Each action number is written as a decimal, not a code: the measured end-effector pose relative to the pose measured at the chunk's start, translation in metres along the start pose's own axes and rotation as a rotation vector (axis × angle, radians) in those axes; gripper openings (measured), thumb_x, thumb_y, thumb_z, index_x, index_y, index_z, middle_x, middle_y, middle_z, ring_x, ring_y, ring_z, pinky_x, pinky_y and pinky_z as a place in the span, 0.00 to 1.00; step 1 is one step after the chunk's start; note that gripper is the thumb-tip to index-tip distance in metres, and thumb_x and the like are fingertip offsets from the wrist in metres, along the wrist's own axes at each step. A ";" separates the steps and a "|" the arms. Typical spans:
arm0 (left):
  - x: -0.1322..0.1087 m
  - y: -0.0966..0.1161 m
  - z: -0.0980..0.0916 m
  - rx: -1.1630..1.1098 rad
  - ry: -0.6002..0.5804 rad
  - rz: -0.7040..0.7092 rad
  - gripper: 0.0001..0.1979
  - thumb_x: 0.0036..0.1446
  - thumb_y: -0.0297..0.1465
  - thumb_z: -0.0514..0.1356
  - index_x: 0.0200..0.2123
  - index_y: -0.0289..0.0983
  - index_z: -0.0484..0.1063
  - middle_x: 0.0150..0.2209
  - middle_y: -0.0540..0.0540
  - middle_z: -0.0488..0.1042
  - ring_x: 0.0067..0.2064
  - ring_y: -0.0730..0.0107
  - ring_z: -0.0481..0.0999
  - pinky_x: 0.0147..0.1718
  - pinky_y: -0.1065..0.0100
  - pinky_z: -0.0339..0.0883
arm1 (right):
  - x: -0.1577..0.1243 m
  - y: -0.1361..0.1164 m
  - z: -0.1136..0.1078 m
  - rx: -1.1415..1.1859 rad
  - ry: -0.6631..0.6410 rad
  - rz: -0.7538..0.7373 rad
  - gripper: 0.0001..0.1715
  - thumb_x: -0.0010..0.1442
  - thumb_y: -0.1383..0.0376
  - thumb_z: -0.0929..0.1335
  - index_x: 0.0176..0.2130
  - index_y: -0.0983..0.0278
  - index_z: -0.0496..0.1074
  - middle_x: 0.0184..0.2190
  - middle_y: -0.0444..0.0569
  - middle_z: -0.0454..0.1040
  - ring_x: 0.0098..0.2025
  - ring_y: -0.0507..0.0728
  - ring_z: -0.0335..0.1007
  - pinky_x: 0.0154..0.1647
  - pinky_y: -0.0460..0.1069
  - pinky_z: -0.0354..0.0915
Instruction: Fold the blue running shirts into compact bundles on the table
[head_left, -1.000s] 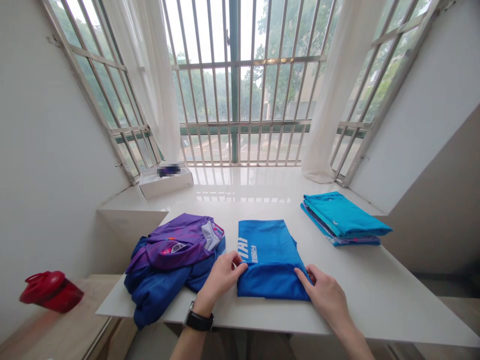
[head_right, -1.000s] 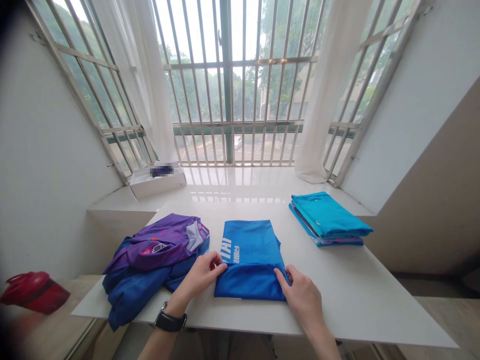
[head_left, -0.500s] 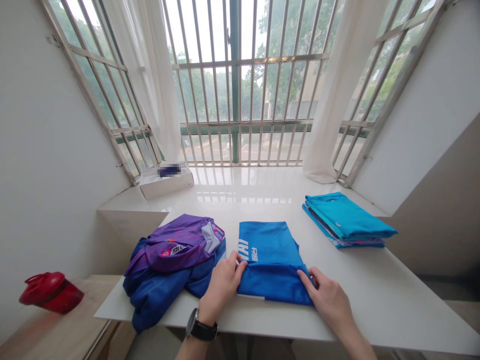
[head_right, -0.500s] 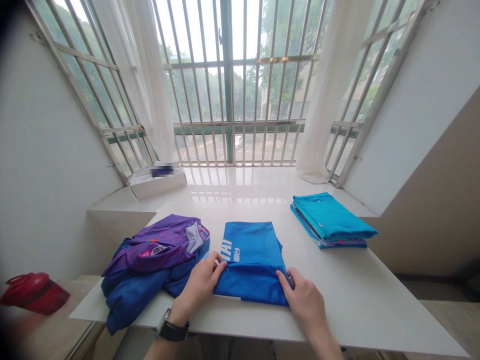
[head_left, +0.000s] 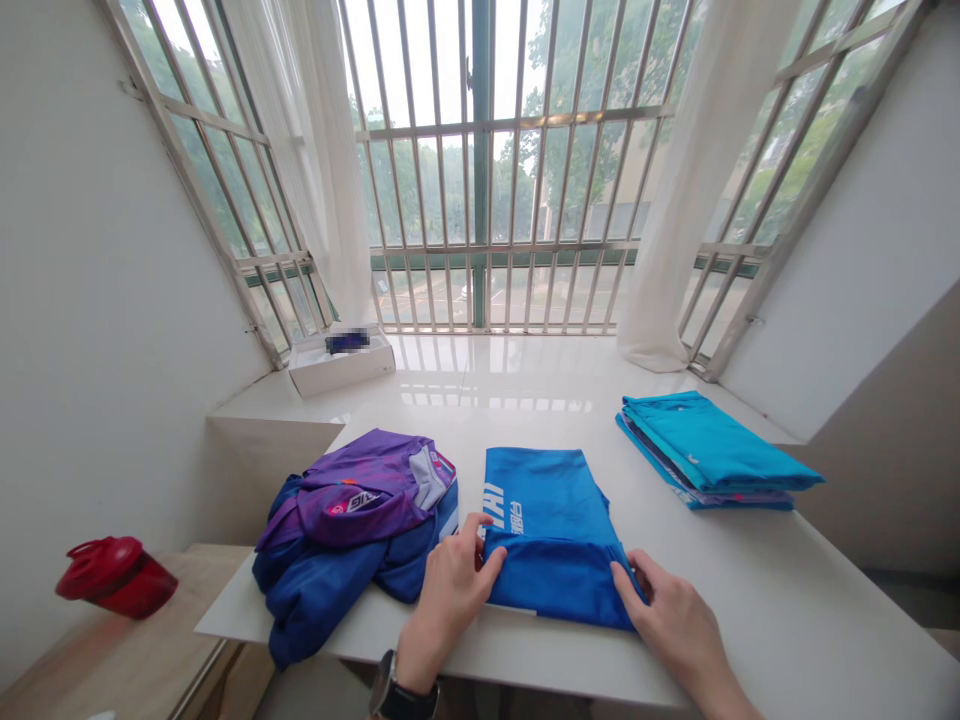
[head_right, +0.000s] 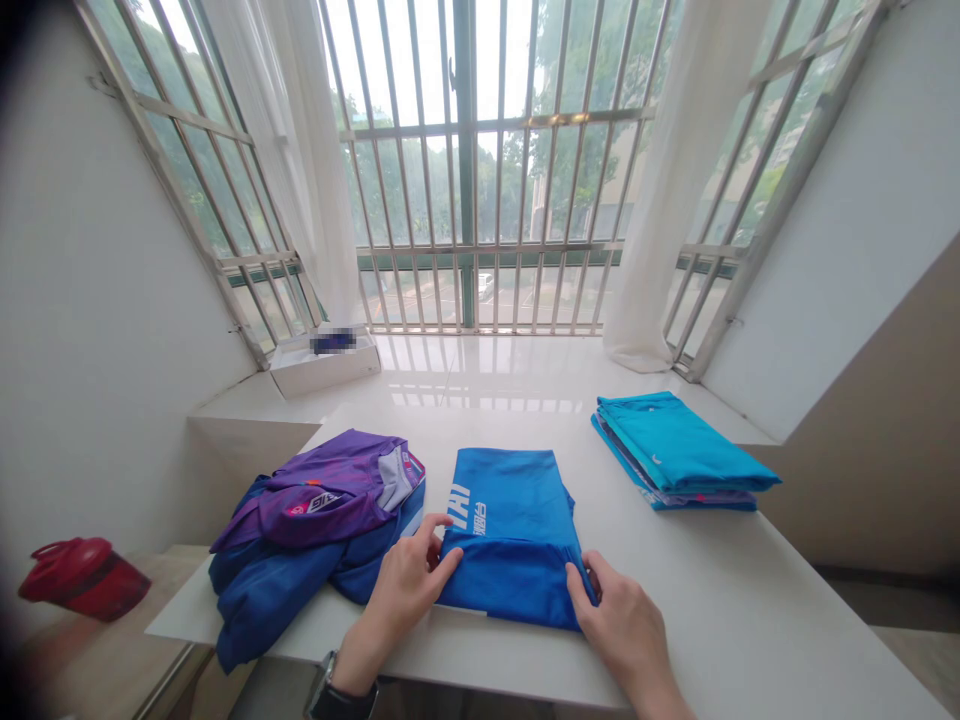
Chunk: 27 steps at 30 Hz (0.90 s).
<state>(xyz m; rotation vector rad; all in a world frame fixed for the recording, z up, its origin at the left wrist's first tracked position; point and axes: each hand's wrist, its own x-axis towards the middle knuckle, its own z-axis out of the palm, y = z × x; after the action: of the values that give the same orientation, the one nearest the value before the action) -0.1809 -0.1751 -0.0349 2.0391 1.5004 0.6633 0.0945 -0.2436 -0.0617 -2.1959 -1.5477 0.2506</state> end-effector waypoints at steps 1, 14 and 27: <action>-0.001 0.000 0.001 0.002 0.007 -0.005 0.12 0.62 0.36 0.58 0.49 0.43 0.69 0.28 0.51 0.75 0.29 0.66 0.76 0.28 0.70 0.57 | 0.000 0.000 0.000 0.000 -0.002 -0.003 0.20 0.62 0.48 0.59 0.30 0.56 0.68 0.22 0.44 0.73 0.26 0.58 0.71 0.28 0.49 0.58; -0.007 -0.009 0.011 -0.100 0.069 0.069 0.08 0.62 0.37 0.58 0.33 0.41 0.69 0.28 0.51 0.72 0.28 0.69 0.72 0.30 0.71 0.60 | 0.002 0.005 0.005 0.017 0.012 0.023 0.20 0.62 0.48 0.59 0.36 0.54 0.72 0.23 0.44 0.76 0.28 0.60 0.74 0.28 0.49 0.60; -0.010 -0.012 0.010 -0.162 0.081 0.124 0.08 0.60 0.33 0.60 0.43 0.43 0.75 0.35 0.49 0.77 0.34 0.67 0.76 0.36 0.70 0.66 | 0.004 0.005 0.005 0.026 -0.026 0.061 0.20 0.62 0.46 0.58 0.38 0.53 0.71 0.26 0.44 0.78 0.31 0.62 0.76 0.30 0.50 0.60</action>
<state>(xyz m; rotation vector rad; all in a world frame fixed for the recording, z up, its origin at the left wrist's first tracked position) -0.1860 -0.1828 -0.0512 2.0139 1.3249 0.8972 0.0979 -0.2402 -0.0680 -2.2300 -1.4841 0.3181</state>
